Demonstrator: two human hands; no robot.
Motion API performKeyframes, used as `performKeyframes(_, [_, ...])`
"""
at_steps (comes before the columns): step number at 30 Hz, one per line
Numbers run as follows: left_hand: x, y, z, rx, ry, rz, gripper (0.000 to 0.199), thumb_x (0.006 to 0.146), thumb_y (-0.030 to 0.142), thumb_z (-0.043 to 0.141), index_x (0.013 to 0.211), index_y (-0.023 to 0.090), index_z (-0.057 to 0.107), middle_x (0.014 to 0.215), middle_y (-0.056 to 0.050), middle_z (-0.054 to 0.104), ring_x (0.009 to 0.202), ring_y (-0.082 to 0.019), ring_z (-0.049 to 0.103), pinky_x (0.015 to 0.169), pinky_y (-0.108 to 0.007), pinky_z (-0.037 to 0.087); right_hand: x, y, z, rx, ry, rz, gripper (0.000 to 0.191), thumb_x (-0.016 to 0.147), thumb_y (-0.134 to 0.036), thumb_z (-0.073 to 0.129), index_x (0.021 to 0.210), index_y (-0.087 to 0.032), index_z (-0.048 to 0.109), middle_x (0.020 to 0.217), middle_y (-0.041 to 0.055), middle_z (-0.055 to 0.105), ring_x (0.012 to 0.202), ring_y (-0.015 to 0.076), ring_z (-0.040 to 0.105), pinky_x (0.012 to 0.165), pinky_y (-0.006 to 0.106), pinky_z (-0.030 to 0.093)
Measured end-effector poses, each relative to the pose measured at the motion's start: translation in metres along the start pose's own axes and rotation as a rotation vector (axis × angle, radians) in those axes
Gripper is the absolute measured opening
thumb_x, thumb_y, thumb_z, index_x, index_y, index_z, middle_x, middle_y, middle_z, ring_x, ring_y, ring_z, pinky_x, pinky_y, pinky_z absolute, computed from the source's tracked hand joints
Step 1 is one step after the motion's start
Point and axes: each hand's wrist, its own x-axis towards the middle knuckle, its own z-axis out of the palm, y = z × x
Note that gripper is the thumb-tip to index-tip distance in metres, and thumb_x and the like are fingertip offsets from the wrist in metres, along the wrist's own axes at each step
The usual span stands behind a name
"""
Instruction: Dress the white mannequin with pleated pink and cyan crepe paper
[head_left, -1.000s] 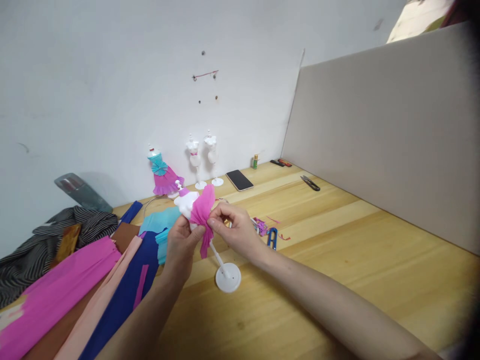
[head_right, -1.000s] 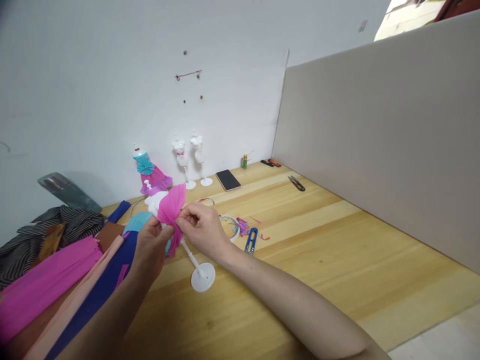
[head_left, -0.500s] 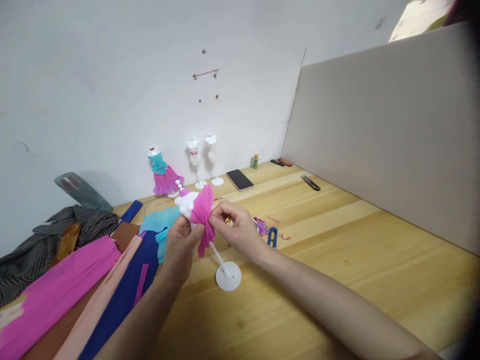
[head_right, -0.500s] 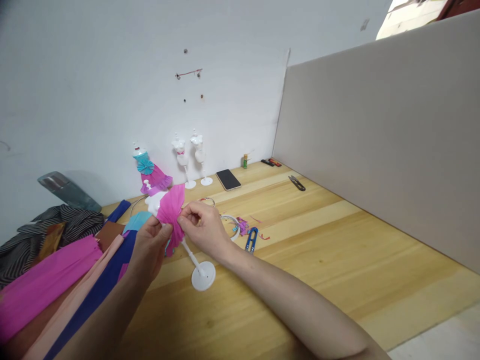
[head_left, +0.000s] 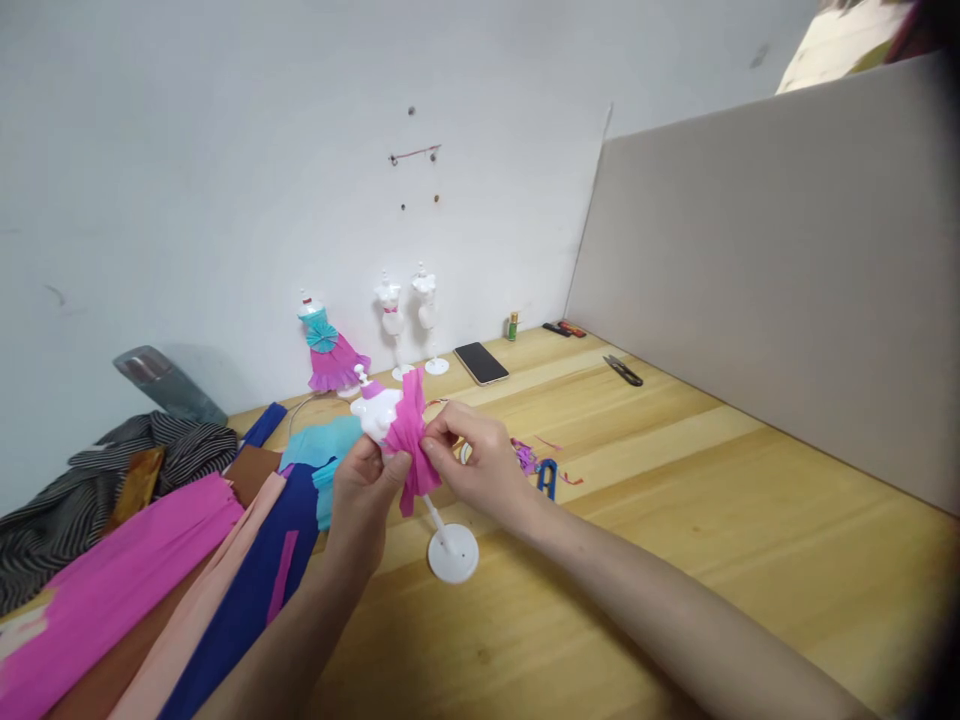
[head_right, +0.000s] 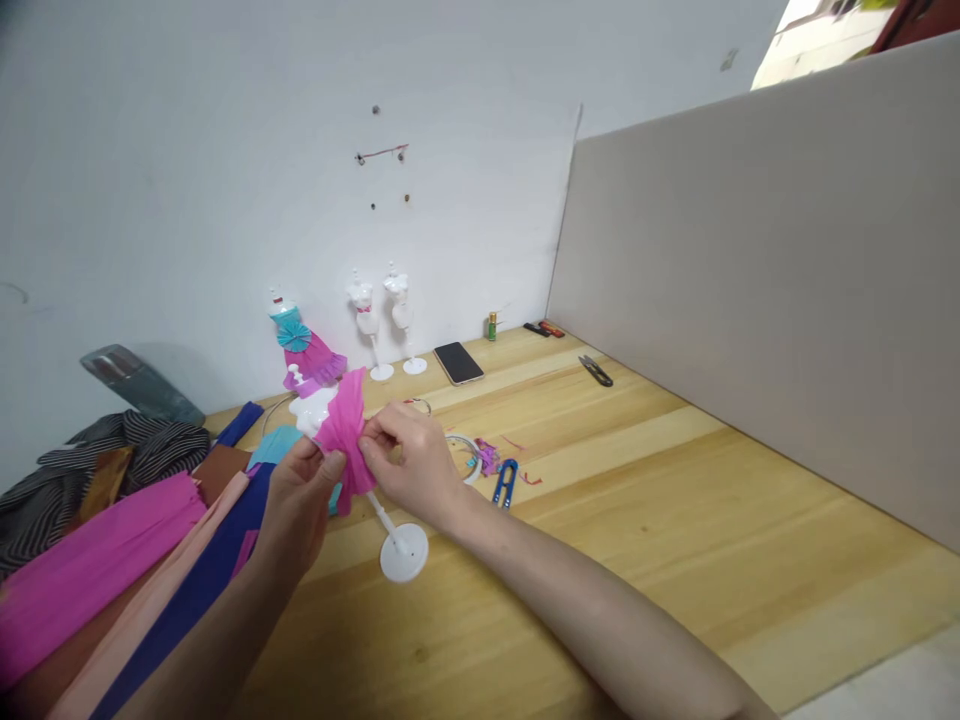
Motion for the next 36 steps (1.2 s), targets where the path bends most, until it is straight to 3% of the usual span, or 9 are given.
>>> performKeyframes(7, [-0.001,-0.005,-0.002,0.026,0.009,0.05,0.027,0.071,0.027,0.074,0.094,0.017,0.065,0.094,-0.004,0.07,0.081,-0.016,0.063,0.075,-0.027,0.048,-0.004,0.001,0.005,0.001,0.018,-0.055,0.019,0.082,-0.01,0.047,0.066,-0.02,0.048,0.063,-0.0009,0.05,0.061,0.0128,0.047,0.057,0.026,0.037])
performKeyframes(15, [-0.002,-0.009,-0.005,0.087,-0.008,0.044,0.028,0.078,0.03,0.068,0.102,0.018,0.064,0.09,-0.001,0.067,0.054,-0.006,0.047,0.042,-0.018,0.032,-0.005,0.004,0.007,0.071,0.04,-0.069,0.017,0.081,-0.011,0.05,0.067,-0.02,0.05,0.063,-0.0009,0.052,0.063,0.0137,0.049,0.06,0.028,0.038])
performKeyframes(21, [-0.003,-0.01,-0.01,0.109,-0.012,0.087,0.024,0.08,0.028,0.066,0.102,0.018,0.062,0.09,0.0,0.066,0.058,-0.007,0.048,0.044,-0.016,0.034,-0.006,0.004,0.007,0.113,0.039,-0.115,0.017,0.084,-0.011,0.05,0.069,-0.02,0.053,0.066,0.0,0.054,0.066,0.0144,0.05,0.06,0.029,0.039])
performKeyframes(28, [-0.001,-0.011,-0.008,0.127,0.015,0.085,0.02,0.077,0.027,0.068,0.094,0.018,0.064,0.07,0.004,0.056,0.053,-0.006,0.041,0.04,-0.015,0.032,-0.007,0.004,0.008,0.113,0.064,-0.153,0.017,0.086,-0.012,0.05,0.072,-0.021,0.054,0.068,0.0012,0.057,0.068,0.0153,0.052,0.062,0.03,0.042])
performKeyframes(36, [-0.002,-0.013,-0.009,0.193,0.011,0.106,0.017,0.079,0.03,0.066,0.09,0.017,0.062,0.069,0.004,0.055,0.054,-0.007,0.04,0.043,-0.015,0.035,-0.003,0.002,0.006,0.141,0.014,-0.041,0.017,0.081,-0.01,0.052,0.068,-0.02,0.052,0.065,-0.0009,0.053,0.065,0.0138,0.049,0.06,0.027,0.039])
